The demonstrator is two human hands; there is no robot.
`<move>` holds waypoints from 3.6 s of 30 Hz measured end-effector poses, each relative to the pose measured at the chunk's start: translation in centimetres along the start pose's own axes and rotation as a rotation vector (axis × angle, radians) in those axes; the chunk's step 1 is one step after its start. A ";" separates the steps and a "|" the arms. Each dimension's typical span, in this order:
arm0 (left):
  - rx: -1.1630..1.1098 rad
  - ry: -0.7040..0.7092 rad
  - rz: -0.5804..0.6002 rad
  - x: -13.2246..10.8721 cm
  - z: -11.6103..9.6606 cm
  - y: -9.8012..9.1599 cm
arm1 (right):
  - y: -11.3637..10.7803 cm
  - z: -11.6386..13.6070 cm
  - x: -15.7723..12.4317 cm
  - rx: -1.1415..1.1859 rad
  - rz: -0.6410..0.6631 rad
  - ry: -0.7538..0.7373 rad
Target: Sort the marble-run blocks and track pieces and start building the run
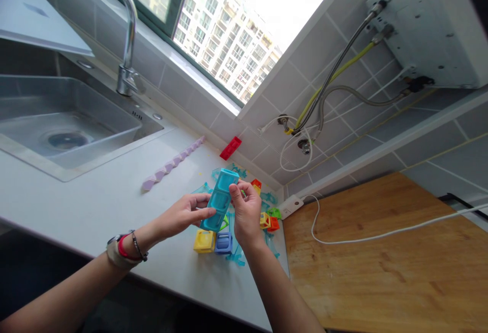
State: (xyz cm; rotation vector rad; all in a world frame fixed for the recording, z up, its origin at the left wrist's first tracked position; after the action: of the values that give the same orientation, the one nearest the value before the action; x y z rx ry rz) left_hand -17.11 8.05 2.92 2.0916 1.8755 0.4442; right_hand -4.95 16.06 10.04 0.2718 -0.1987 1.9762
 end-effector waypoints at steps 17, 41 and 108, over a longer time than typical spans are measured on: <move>-0.156 0.007 -0.035 -0.8 -1.4 0.8 | -0.1 1.5 -0.5 0.091 0.039 -0.013; 0.311 0.415 -0.417 -4.2 -4.2 2.7 | 1.5 4.4 -2.3 -0.491 0.095 -0.399; 1.029 0.288 0.101 -6.8 -4.5 6.4 | -7.8 -2.0 23.8 -0.878 0.191 -0.272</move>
State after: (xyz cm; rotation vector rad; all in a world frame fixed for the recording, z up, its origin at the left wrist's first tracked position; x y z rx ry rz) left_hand -13.86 0.62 9.45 2.8490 2.5027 -0.3223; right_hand -7.44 40.62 14.89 -0.0610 -1.2592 1.8373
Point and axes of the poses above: each hand's wrist, its own x-axis towards the middle knuckle, its own y-axis out of the palm, z = x × y, the point moved 4 cm from there along x, towards the middle knuckle, and after that the axes turned 5 degrees about -y, right-handed, at the moved point
